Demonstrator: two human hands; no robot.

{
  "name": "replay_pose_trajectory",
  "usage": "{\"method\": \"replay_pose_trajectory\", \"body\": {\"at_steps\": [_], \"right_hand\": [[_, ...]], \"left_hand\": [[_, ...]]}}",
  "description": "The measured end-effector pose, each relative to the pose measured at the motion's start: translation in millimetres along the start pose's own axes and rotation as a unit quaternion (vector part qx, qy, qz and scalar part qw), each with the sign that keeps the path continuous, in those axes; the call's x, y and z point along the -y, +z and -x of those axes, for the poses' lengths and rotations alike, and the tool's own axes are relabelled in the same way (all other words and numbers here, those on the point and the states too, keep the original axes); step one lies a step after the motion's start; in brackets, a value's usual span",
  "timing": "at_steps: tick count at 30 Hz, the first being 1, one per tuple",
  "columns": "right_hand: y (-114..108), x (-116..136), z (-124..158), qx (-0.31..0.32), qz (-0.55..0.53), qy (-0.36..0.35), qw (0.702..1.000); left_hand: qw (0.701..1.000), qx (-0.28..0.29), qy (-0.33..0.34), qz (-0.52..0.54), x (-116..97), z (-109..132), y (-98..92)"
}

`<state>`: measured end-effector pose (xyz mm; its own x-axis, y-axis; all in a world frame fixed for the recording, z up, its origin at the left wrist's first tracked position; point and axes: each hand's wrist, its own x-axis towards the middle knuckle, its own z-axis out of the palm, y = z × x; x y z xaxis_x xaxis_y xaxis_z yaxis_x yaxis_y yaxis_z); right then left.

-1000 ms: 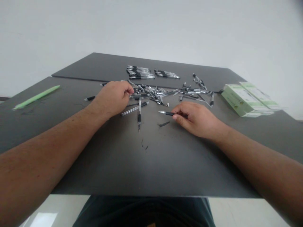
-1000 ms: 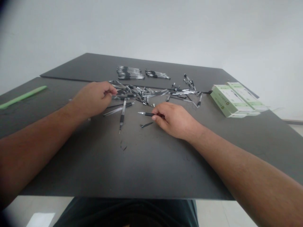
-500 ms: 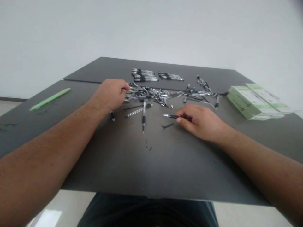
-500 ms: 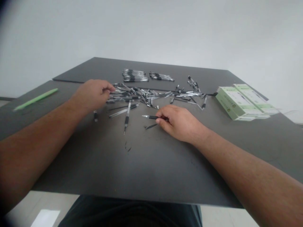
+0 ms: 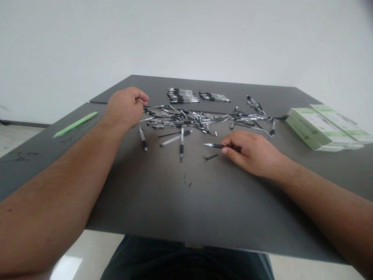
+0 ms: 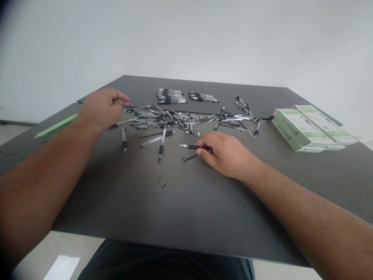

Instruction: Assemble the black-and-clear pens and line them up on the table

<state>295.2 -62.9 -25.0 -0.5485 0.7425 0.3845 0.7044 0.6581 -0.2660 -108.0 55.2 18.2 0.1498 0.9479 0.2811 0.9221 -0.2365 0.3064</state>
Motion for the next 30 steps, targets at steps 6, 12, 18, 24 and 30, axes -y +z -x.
{"method": "replay_pose_trajectory", "body": {"at_steps": [6, 12, 18, 24, 30], "right_hand": [[-0.1, -1.2, -0.1, 0.006, 0.000, -0.001, 1.000], [1.8, -1.6, 0.5, 0.000, -0.004, 0.010, 1.000], [5.6, -9.3, -0.5, -0.010, -0.004, 0.026, 1.000], [8.0, -16.2, -3.8, -0.029, -0.020, 0.051, 0.998], [7.3, -17.7, -7.0, -0.059, -0.030, 0.084, 0.994]], "left_hand": [[0.994, -0.087, -0.024, 0.067, -1.6, -0.3, -3.2], [0.988, -0.128, -0.022, 0.088, -5.9, -3.7, 9.8], [0.992, -0.064, 0.094, 0.059, -21.0, 2.7, 34.6], [0.986, 0.001, 0.161, 0.039, -42.6, -2.5, 42.9], [0.977, -0.006, 0.204, 0.064, -86.1, -27.6, 44.7]]}}
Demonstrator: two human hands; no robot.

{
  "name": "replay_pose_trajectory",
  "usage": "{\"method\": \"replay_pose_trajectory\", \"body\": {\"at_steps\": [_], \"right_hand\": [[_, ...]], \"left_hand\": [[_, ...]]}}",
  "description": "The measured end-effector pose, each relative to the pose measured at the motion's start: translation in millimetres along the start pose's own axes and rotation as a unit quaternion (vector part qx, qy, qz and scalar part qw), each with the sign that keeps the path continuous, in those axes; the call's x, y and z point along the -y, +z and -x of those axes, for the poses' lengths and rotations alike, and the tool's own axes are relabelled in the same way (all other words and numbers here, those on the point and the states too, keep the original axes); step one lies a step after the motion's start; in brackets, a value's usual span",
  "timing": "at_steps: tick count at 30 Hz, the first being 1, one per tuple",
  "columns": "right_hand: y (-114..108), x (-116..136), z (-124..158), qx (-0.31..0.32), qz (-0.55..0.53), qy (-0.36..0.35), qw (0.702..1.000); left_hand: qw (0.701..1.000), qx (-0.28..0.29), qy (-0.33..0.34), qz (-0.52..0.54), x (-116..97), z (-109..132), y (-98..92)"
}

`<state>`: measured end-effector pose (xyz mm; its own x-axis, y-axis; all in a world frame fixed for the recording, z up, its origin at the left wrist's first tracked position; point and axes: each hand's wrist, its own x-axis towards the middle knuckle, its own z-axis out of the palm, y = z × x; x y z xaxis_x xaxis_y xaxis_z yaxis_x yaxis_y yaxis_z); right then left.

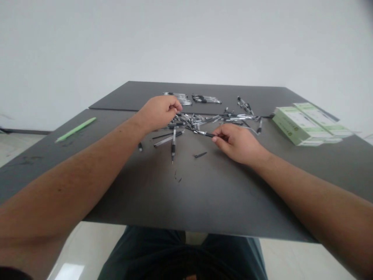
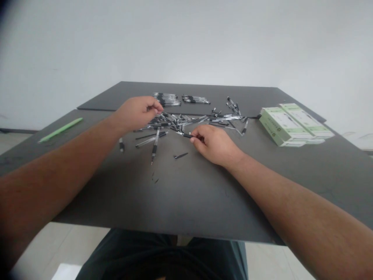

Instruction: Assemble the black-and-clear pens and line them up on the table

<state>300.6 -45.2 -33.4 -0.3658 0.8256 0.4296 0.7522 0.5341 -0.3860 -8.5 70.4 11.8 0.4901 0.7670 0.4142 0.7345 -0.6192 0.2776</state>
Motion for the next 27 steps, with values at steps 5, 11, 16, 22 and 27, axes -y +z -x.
{"method": "replay_pose_trajectory", "body": {"at_steps": [5, 11, 16, 22, 27], "right_hand": [[-2.0, -2.8, -2.5, -0.008, 0.002, 0.027, 1.000], [-2.0, -3.0, -2.5, -0.025, 0.005, 0.037, 0.999], [-1.5, -0.9, -2.2, -0.024, 0.003, 0.035, 0.999], [-5.1, -0.5, -3.1, -0.027, 0.002, 0.059, 0.998], [-4.7, 0.8, -3.2, -0.030, -0.002, 0.058, 0.998]], "left_hand": [[0.998, 0.013, 0.058, -0.023, -17.8, -26.4, 30.5], [0.983, 0.032, 0.159, -0.082, -2.0, -14.6, 54.6], [0.978, 0.033, 0.188, -0.080, 0.8, -4.6, 59.6], [0.969, 0.057, 0.232, -0.068, -13.7, -1.3, 61.6], [0.968, 0.071, 0.228, -0.074, -14.3, -0.2, 60.9]]}}
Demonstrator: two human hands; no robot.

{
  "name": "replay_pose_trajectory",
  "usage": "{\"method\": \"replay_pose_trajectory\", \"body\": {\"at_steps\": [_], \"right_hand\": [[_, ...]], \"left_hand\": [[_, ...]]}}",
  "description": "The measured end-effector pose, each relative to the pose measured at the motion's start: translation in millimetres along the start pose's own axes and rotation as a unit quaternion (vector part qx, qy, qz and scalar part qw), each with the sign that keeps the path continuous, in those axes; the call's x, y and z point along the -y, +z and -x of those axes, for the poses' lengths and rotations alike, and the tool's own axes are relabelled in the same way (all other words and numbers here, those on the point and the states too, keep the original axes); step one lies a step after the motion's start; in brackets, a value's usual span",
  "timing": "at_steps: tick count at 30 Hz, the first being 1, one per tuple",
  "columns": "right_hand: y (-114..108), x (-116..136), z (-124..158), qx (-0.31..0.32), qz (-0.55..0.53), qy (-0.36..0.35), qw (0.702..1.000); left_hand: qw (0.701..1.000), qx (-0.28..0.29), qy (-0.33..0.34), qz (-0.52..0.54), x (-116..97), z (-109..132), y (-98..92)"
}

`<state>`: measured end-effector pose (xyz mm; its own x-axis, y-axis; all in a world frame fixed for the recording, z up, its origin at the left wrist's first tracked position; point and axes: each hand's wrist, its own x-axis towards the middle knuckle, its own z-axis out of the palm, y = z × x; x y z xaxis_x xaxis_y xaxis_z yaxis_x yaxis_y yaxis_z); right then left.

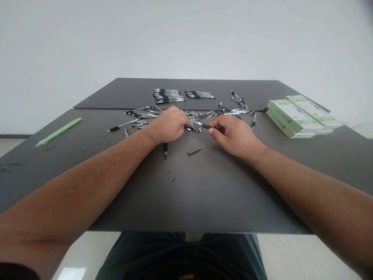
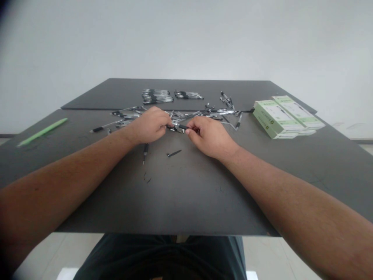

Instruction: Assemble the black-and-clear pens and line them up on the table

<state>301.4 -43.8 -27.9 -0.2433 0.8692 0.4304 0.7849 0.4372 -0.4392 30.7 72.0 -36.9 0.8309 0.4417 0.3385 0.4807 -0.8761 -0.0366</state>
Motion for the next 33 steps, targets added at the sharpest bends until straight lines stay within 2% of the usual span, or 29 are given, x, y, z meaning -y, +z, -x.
{"method": "replay_pose_trajectory", "body": {"at_steps": [13, 20, 33], "right_hand": [[-0.6, 0.8, -1.8, -0.008, -0.003, -0.005, 1.000], [-0.2, 0.4, -2.6, -0.010, 0.000, -0.001, 1.000], [-1.5, 1.0, -2.8, -0.010, -0.004, -0.004, 1.000]], "left_hand": [[1.000, 0.016, -0.009, 0.014, -5.5, -2.0, -1.7], [0.998, 0.061, 0.002, -0.014, -13.2, -1.6, -0.9], [0.997, 0.033, 0.027, 0.059, -12.0, 4.3, -2.4]]}}
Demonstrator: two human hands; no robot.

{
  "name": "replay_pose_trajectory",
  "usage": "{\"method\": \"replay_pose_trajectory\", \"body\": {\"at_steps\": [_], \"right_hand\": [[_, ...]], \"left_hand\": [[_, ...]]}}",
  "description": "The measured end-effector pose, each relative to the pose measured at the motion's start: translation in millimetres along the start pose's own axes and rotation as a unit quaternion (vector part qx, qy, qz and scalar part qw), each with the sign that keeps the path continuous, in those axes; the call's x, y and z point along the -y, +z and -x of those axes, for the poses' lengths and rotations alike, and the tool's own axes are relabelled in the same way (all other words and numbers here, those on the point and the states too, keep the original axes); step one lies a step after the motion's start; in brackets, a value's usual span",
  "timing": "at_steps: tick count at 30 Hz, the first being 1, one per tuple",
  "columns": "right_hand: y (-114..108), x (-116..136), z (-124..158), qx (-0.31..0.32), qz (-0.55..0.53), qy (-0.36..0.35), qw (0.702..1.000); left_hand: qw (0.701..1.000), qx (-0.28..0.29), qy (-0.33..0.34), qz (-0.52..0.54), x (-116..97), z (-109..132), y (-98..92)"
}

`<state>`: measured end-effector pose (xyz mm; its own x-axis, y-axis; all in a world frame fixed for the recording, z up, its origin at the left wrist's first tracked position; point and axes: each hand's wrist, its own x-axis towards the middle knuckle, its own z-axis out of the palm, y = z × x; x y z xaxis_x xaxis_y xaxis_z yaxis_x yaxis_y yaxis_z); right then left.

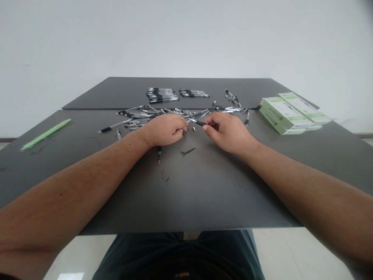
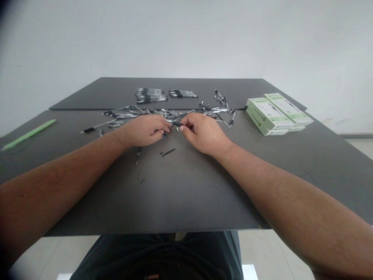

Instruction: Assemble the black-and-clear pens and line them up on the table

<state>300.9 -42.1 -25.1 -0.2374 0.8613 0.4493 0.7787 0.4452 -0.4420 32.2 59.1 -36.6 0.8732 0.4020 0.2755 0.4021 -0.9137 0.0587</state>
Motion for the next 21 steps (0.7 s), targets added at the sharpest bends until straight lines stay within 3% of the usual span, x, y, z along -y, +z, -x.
{"method": "replay_pose_trajectory", "body": {"at_steps": [14, 21], "right_hand": [[-0.4, -0.4, -1.0, -0.005, 0.001, 0.002, 1.000], [1.0, -4.1, -2.2, -0.008, -0.001, 0.012, 1.000]], "left_hand": [[0.995, -0.049, -0.089, -0.002, 4.0, 0.2, 2.1], [0.997, -0.024, -0.068, -0.031, 5.8, -5.8, -0.2]]}}
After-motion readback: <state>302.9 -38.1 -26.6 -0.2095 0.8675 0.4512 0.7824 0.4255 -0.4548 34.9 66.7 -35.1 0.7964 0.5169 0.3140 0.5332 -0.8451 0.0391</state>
